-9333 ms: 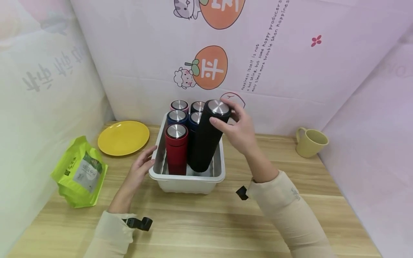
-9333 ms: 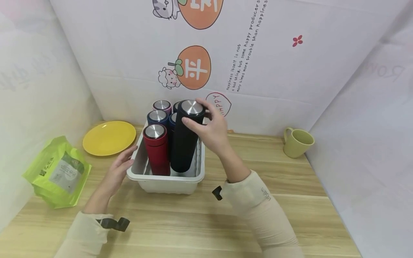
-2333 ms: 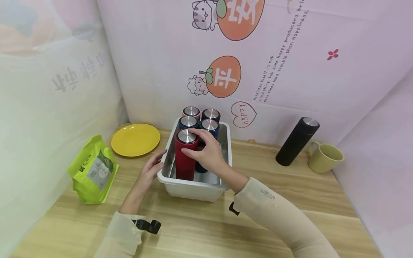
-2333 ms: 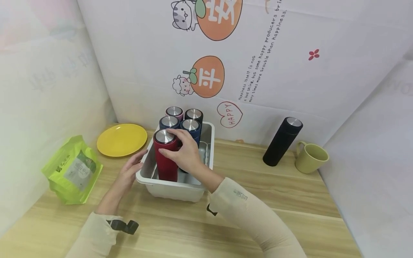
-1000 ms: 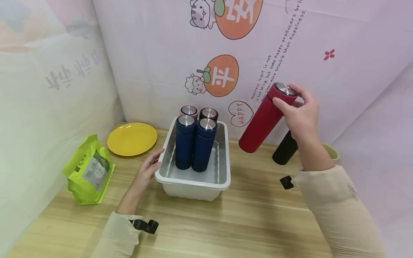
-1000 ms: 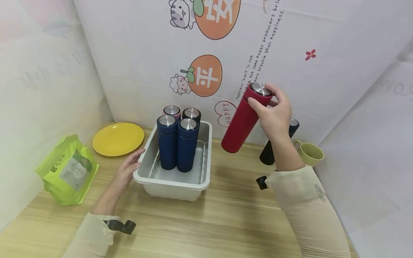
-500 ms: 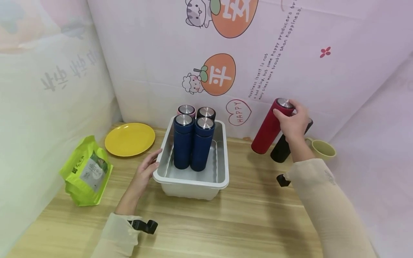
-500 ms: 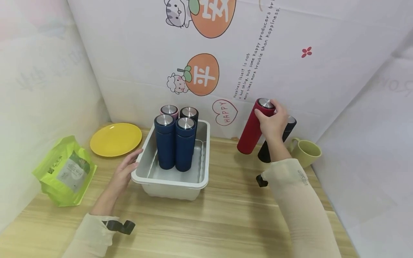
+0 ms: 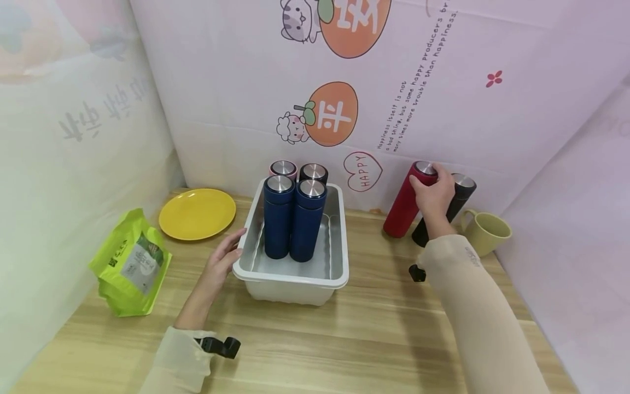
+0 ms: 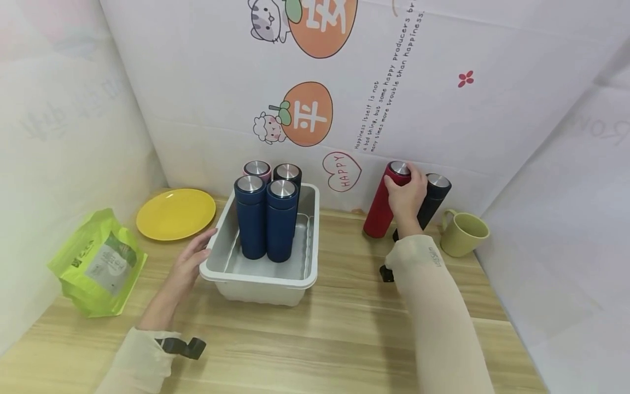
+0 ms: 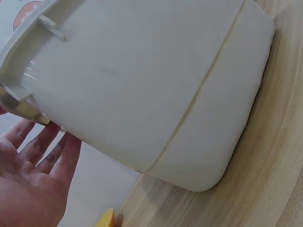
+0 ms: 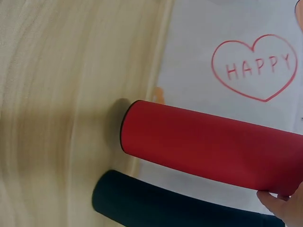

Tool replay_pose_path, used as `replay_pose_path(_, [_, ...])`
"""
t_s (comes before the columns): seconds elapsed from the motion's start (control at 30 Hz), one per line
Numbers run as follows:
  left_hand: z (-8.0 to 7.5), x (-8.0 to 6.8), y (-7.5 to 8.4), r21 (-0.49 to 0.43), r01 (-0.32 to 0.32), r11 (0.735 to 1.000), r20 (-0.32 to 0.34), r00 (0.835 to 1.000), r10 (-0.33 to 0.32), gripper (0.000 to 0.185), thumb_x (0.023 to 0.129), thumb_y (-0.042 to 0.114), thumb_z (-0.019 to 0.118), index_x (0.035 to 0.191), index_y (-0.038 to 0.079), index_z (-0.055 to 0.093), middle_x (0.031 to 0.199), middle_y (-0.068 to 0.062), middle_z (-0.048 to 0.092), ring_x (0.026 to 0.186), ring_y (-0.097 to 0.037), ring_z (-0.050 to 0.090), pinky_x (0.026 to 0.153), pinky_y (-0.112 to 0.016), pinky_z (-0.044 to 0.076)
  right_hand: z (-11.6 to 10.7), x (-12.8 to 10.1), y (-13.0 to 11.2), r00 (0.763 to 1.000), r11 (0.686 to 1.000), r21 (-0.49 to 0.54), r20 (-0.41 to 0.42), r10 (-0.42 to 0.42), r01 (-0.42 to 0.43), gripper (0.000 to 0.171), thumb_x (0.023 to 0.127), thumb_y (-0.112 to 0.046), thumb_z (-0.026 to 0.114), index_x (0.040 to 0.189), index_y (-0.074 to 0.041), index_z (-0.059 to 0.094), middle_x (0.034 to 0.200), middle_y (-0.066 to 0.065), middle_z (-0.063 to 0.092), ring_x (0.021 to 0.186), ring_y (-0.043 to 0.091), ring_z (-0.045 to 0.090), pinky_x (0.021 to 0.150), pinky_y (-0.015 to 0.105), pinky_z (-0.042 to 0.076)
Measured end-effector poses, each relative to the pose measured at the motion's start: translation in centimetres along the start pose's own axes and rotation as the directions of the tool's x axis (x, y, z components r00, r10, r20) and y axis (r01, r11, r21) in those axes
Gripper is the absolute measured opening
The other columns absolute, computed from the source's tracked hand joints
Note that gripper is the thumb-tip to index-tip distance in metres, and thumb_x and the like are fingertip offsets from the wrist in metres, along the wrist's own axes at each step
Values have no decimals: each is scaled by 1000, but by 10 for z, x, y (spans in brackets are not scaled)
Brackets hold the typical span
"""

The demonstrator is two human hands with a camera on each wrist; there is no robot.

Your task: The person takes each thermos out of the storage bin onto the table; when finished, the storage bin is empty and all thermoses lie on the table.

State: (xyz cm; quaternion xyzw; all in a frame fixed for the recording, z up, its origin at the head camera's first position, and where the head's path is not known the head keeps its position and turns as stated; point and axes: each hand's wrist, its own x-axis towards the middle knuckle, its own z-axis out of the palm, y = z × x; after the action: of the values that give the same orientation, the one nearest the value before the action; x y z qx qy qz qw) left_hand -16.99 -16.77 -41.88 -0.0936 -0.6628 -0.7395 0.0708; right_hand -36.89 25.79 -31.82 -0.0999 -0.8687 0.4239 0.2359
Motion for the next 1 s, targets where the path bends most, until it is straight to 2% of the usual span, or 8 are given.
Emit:
replay_pose_path(0.2, [-1, -1, -1, 22, 4, 1000, 3, 1000, -4, 49, 101, 5, 40, 146, -10, 30, 152, -27, 28, 129, -23, 35, 94, -20, 39, 5, 0, 7, 1000, 1000, -3, -14, 17, -17, 65, 91, -30, 67, 148, -12, 41, 145, 14, 38, 131, 26, 36, 107, 34, 33])
replay_pose_path(0.4, [0, -1, 0, 18, 6, 1000, 7, 1000, -7, 49, 101, 5, 40, 146, -10, 30, 152, -26, 27, 130, -25, 34, 94, -20, 39, 6, 0, 11, 998, 999, 10, -40, 44, -44, 63, 91, -27, 68, 147, -11, 42, 146, 15, 37, 132, 26, 35, 108, 35, 32])
replay_pose_path(0.8, [1, -2, -5, 13, -6, 1000, 1, 1000, 6, 49, 101, 5, 40, 146, -11, 29, 151, -28, 27, 126, -15, 38, 94, -19, 40, 8, -2, 15, 997, 996, 31, -3, 79, -79, 66, 92, -30, 65, 150, -14, 37, 148, 12, 34, 133, 25, 35, 106, 35, 34])
replay_pose_path(1.0, [-1, 0, -5, 14, 14, 1000, 5, 1000, -14, 50, 102, 6, 39, 148, -8, 28, 152, -25, 27, 131, -21, 33, 95, -20, 38, 10, -2, 15, 997, 997, 25, -10, 75, -75, 66, 92, -30, 65, 150, -15, 37, 147, 13, 34, 132, 25, 36, 106, 35, 35])
